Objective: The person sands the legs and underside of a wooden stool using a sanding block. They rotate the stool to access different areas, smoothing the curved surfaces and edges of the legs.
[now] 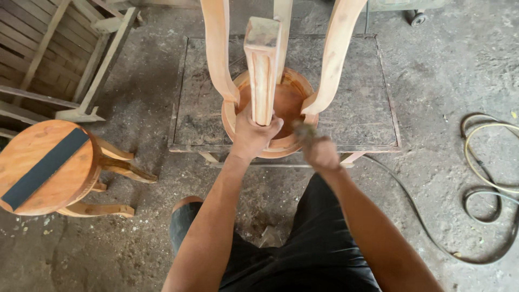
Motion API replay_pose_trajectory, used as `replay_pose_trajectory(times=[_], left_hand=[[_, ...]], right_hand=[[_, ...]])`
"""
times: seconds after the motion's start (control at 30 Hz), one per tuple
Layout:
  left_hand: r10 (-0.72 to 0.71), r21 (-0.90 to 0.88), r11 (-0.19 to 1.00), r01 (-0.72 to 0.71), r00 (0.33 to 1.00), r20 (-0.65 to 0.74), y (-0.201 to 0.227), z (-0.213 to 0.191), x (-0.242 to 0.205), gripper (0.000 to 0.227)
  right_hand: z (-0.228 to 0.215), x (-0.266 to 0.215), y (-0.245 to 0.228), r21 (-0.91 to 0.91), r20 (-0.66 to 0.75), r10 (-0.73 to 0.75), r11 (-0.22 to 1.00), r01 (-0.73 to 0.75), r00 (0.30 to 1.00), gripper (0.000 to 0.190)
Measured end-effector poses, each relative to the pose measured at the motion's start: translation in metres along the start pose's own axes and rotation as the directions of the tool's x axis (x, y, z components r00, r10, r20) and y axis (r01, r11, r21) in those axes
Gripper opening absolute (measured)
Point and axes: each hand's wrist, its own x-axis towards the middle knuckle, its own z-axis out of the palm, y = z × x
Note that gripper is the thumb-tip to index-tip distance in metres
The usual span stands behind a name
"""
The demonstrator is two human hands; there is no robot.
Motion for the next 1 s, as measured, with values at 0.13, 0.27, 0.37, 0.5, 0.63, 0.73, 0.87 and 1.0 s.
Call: replay_pose_trajectory(times=[0.13, 0.27, 0.37, 0.5, 0.63, 0.73, 0.87, 1.0], left_hand=[[0.044, 0.159, 0.987, -0.028, 0.994, -0.098, 0.000, 0.009, 0.001, 0.024], [0.078, 0.185, 0.981, -0.057, 0.991, -0.107, 0.005, 0.007, 0.001, 0.026], [0.119, 0.166, 0.981, -0.102, 0.989, -0.092, 0.004, 0.005, 0.004, 0.028], [0.071, 0.166, 0.985, -0.055, 0.993, -0.095, -0.003, 0.005, 0.002, 0.023], [0.146, 0.169, 0.978, -0.125, 0.982, -0.116, 0.004, 0.009, 0.002, 0.023], [0.032, 0.035, 0.999, -0.030, 0.997, -0.077, 0.005, -0.003, 0.004, 0.034], [0.072, 0.166, 0.983, -0.078, 0.997, 0.040, -0.008, -0.023, 0.016, 0.024], [-0.004, 0.227, 0.974, -0.001, 1.000, 0.021, 0.000, -0.042, 0.012, 0.048]], right_hand=[[-0.001, 0.013, 0.017, 0.505, 0.751, 0.182, 0.461, -0.730, 0.635, 0.034], [-0.047, 0.039, -0.014, 0.657, 0.688, 0.143, 0.294, -0.694, 0.711, 0.036], [-0.030, 0.015, 0.019, 0.782, 0.327, 0.147, 0.513, -0.355, 0.933, 0.028], [0.037, -0.003, 0.035, 0.133, 0.953, 0.268, 0.045, -0.990, 0.140, 0.036], [-0.017, 0.005, -0.043, 0.144, 0.801, 0.409, 0.577, -0.804, 0.437, 0.050], [-0.063, 0.022, -0.041, 0.293, 0.827, 0.255, 0.565, -0.772, 0.501, 0.051], [-0.103, 0.048, -0.009, 0.541, 0.777, -0.006, 0.517, -0.664, 0.629, 0.020], [-0.126, 0.080, -0.010, 0.547, 0.835, 0.060, 0.032, -0.837, 0.548, 0.032]])
